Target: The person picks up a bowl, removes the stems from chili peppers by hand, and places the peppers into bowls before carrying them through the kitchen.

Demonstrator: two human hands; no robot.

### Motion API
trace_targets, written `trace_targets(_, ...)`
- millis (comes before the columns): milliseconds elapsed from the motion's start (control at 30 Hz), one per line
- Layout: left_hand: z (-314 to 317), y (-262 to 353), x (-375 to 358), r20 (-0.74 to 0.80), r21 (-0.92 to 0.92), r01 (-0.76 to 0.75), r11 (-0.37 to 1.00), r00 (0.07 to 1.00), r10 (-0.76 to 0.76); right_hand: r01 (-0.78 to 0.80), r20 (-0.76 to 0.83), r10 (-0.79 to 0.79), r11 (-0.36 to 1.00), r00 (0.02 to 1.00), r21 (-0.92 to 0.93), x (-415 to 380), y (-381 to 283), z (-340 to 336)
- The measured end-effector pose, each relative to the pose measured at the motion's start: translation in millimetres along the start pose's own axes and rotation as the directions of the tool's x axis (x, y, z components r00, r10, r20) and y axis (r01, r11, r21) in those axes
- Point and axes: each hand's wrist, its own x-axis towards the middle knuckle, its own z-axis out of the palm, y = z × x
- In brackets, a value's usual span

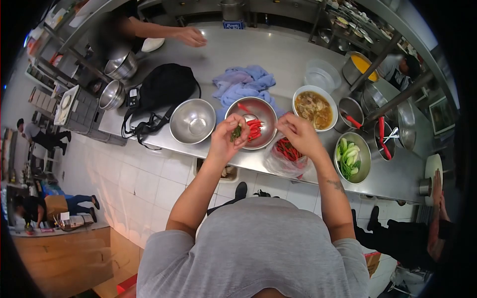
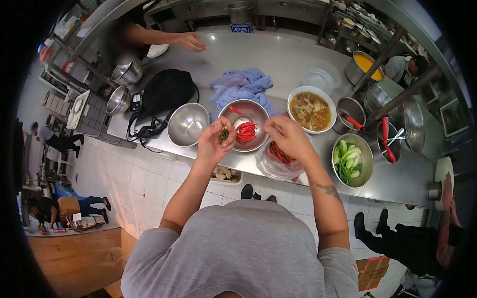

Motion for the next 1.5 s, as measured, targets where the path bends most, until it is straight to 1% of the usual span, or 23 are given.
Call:
trace_targets(33,-1.6,-2.2,-3.0,-0.024,0.035,0.011,0.999,1.000,-0.010,-0.073,0.060,0.079,0.992,0.995,-0.105,-8.0,9.2,-2.8)
trace_targets(100,-1.3,-13.0,-4.6,-0.150,0.118,0.100,0.988,0.985,-0.081,-0.191,0.154,0.252,0.925,0.955,-0.329,-24.8,34.5,3.7)
trace_targets(133,0.6,-19.1,-3.9,-0.211,0.159,0.149,0.976,0.971,-0.114,-0.188,0.089,0.235,0.912,0.968,-0.365,-31.6,46.8,16.6)
trace_targets(200,7.7,-33.8,-2.7,-0.248,0.192,0.235,0.953,0.951,-0.184,-0.188,-0.047,0.186,0.882,0.981,-0.433,-38.8,67.7,40.3)
trace_targets(233,10.4,-39.4,-1.8,-0.268,0.209,0.276,0.938,0.939,-0.216,-0.149,-0.079,0.127,0.892,0.989,-0.427,-38.0,73.4,42.4)
trace_targets(267,11.9,-42.5,-1.6,-0.176,0.207,0.293,0.933,0.950,-0.259,-0.110,-0.110,0.069,0.900,0.992,-0.422,-37.2,75.3,43.2)
trace_targets(300,14.3,-46.7,-0.6,-0.151,0.159,0.320,0.934,0.943,-0.297,-0.071,-0.139,0.014,0.906,0.990,-0.417,-38.0,76.8,43.4)
trace_targets(333,17.3,-51.1,0.5,-0.124,0.112,0.350,0.930,0.934,-0.336,-0.135,-0.138,0.105,0.964,0.985,-0.230,-39.1,78.2,41.5)
trace_targets(400,18.1,-55.8,2.8,-0.016,0.030,0.395,0.918,0.919,-0.395,-0.260,-0.090,0.276,0.953,0.957,0.155,-40.6,74.6,31.2)
trace_targets(433,20.2,-59.2,3.1,-0.041,0.063,0.391,0.918,0.920,-0.389,-0.295,-0.056,0.333,0.893,0.941,0.340,-43.3,70.5,26.2)
trace_targets(500,29.3,-67.2,2.9,-0.091,0.131,0.381,0.915,0.924,-0.371,-0.338,0.043,0.416,0.670,0.909,0.661,-49.0,58.9,18.1)
trace_targets(600,40.3,-77.3,4.6,-0.114,0.352,0.339,0.872,0.941,-0.320,-0.172,-0.041,0.336,0.578,0.941,0.798,-52.1,46.1,27.3)
trace_targets(633,40.6,-84.8,6.0,-0.080,0.489,0.229,0.842,0.973,-0.218,-0.153,-0.051,0.346,0.536,0.937,0.830,-52.1,41.4,32.7)
trace_targets(700,43.4,-94.1,9.1,0.037,0.718,-0.006,0.696,0.999,-0.029,-0.107,-0.074,0.367,0.448,0.927,0.887,-52.7,34.6,40.3)
trace_targets(800,51.8,-78.3,1.0,0.286,0.908,-0.318,0.274,0.946,0.151,-0.229,0.130,0.339,0.268,0.932,0.936,-61.5,40.1,35.4)
trace_targets(900,45.4,-68.3,-4.3,0.483,0.875,-0.482,-0.040,0.875,0.021,-0.356,0.291,0.360,0.128,0.886,0.926,-72.5,41.8,36.7)
trace_targets(1000,48.7,-57.7,-12.7,0.506,0.830,-0.527,-0.182,0.850,-0.150,-0.417,0.417,0.198,-0.041,0.887,0.908,-87.0,50.7,43.3)
trace_targets(1100,51.6,-45.3,-15.4,0.583,0.753,-0.616,-0.230,0.787,-0.200,-0.495,0.500,0.228,-0.082,0.836,0.865,-99.6,39.4,38.3)
trace_targets(1200,30.9,-33.5,9.3,0.439,0.835,-0.420,-0.356,0.898,-0.030,-0.304,0.306,0.304,-0.052,0.902,0.951,-106.5,43.1,26.4)
trace_targets(1300,32.9,-15.9,24.7,0.232,0.822,-0.186,-0.539,0.973,0.018,-0.163,0.103,0.391,0.122,0.915,0.979,-108.4,53.0,5.0)
trace_targets(1333,38.5,-18.2,25.3,0.262,0.847,-0.212,-0.488,0.965,0.034,-0.156,0.097,0.342,0.151,0.935,0.976,-110.4,62.0,1.2)
trace_targets(1433,42.8,-58.9,28.3,0.398,0.811,-0.390,-0.436,0.914,-0.078,-0.194,0.078,0.404,0.254,0.912,0.948,-111.2,60.0,-4.5)
trace_targets(1500,52.2,-92.0,31.7,0.359,0.812,-0.414,-0.411,0.910,-0.206,-0.165,0.030,0.429,0.282,0.903,0.945,-107.4,52.0,-3.2)
